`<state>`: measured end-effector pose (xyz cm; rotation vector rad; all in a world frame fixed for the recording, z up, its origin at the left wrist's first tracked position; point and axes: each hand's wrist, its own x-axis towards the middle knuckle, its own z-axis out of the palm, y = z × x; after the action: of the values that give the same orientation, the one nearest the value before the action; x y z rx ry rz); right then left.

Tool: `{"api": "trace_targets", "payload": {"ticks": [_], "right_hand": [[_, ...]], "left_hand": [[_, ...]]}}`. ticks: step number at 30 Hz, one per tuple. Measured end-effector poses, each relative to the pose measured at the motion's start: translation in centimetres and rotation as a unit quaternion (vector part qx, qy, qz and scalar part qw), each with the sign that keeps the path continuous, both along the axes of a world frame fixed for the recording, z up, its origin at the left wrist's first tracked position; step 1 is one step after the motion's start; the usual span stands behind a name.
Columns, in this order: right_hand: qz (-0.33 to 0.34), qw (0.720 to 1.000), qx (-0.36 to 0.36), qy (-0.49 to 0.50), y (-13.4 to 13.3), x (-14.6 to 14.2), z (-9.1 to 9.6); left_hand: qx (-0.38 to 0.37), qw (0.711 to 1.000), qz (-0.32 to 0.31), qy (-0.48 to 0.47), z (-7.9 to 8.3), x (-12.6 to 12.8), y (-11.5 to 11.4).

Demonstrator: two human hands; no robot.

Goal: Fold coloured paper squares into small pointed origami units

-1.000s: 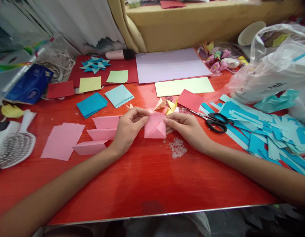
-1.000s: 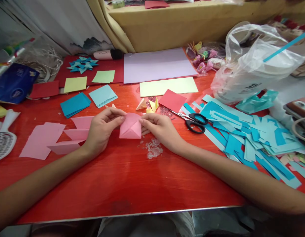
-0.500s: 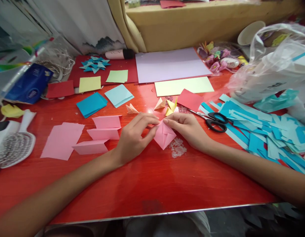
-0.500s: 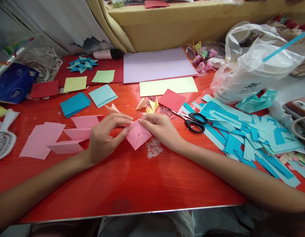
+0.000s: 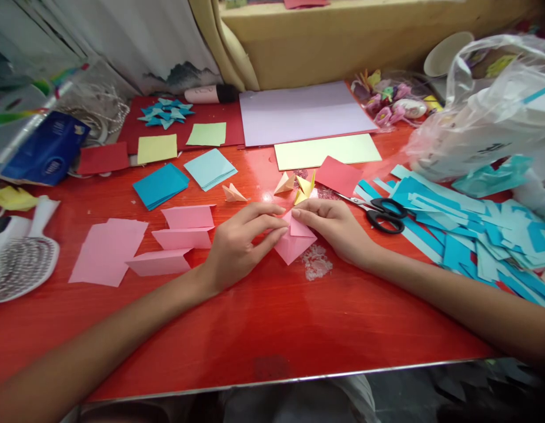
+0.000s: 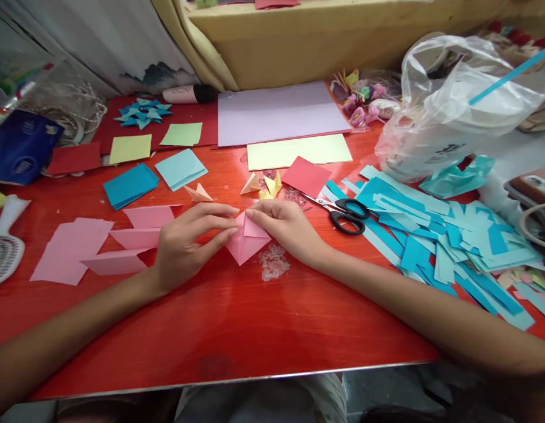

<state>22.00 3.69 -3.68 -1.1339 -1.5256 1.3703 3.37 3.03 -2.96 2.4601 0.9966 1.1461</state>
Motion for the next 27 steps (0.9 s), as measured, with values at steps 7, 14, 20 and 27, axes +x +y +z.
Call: {"api": "trace_targets", "payload": {"ticks": [7, 14, 20, 27], "right_hand": [[0.018, 0.999, -0.014, 0.045, -0.09, -0.13, -0.02], [0.002, 0.999, -0.013, 0.029, -0.02, -0.12, -0.07], [-0.008, 0.999, -0.018, 0.047, 0.02, -0.15, -0.24], [-0.015, 1.0, -0.003, 0.019, 0.01, -0.07, -0.24]], "left_hand": [[-0.021, 1.0, -0.005, 0.0, -0.16, 0.09, 0.13], [-0.108, 0.994, -0.011, -0.032, 0.18, -0.02, 0.49], [-0.146, 0.988, 0.008, -0.048, 0.03, -0.02, 0.4], [-0.123, 0.991, -0.004, -0.047, -0.04, -0.1, 0.53]]}}
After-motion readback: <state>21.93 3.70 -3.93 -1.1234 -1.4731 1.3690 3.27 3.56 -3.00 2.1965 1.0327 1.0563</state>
